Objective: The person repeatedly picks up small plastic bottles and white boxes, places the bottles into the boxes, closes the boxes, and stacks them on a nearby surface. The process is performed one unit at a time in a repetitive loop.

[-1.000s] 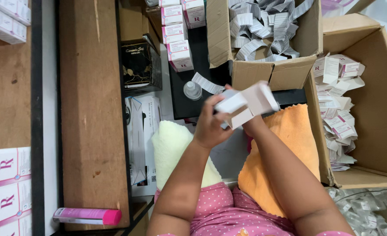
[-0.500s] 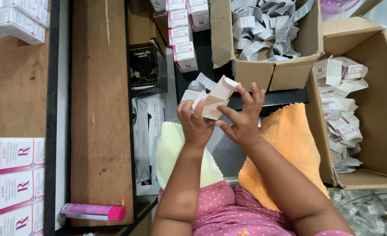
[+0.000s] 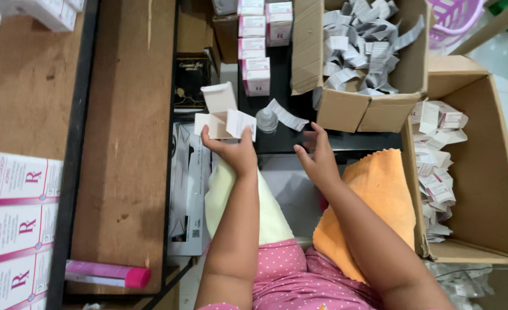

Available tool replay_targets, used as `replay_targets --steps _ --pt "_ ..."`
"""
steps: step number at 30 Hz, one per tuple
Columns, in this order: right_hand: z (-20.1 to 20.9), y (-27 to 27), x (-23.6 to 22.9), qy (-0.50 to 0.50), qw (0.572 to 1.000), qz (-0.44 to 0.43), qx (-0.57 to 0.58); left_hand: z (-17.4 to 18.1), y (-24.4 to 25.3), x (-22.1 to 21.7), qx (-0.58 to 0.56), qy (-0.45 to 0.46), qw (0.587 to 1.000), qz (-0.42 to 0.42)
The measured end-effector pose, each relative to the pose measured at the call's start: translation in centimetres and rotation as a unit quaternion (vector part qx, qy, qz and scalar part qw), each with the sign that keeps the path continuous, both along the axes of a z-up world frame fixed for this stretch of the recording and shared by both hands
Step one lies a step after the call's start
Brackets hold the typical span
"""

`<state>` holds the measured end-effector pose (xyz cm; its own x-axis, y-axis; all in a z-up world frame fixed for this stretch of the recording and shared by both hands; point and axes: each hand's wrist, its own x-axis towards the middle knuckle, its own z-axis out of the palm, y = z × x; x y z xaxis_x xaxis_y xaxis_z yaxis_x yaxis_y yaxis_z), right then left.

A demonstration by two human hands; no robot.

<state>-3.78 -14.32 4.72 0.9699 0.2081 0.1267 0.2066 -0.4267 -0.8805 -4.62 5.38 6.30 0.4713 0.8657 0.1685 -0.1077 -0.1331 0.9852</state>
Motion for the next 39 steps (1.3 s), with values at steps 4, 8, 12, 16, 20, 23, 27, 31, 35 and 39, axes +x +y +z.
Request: replay_targets --steps 4,8,12,16,20,23,27,31,35,39 --pt "-4.5 1.2 2.9 0.027 0.991 -0.046 -0.121 -1.0 0.8 1.4 -0.03 0.043 0.997 0.048" --pt "-8.1 3.6 6.2 -0.052 0.986 -0.136 -0.082 -1.8 -0.2 2.5 -0.051 0.143 0.987 0.056" --pt "-9.3 5.3 8.5 0.005 0.974 -0.22 -0.049 -2.5 -1.3 3.5 -0.004 0.189 0.98 0.062" --pt "-8.7 5.6 8.3 -0.041 0.982 -0.165 0.085 -3.1 -1.3 3.9 -0.008 0.159 0.987 0.017" --pt "-7.3 5.6 7.4 -0.094 0.994 -0.024 0.049 -3.0 -1.7 4.2 0.002 0.125 0.991 -0.045" --pt "-6.0 6.4 8.2 -0.045 0.997 0.008 0.068 -2.3 -2.7 4.1 0.059 0.141 0.986 -0.064" --pt "-3.9 6.8 10.4 -0.116 0.991 0.062 -0.039 -1.9 -3.5 4.0 0.095 0.185 0.977 -0.046" --pt "-2.5 7.3 11.1 -0.054 0.99 0.067 -0.115 -2.7 -3.0 4.3 0.115 0.179 0.976 0.045" --pt "-0.6 6.6 9.6 -0.042 0.992 0.085 -0.088 -3.5 -2.6 4.5 0.104 0.162 0.98 0.059" --pt "2.5 3.1 6.4 -0.032 0.996 0.067 -0.048 -3.8 -3.7 4.7 0.105 0.155 0.982 -0.008"
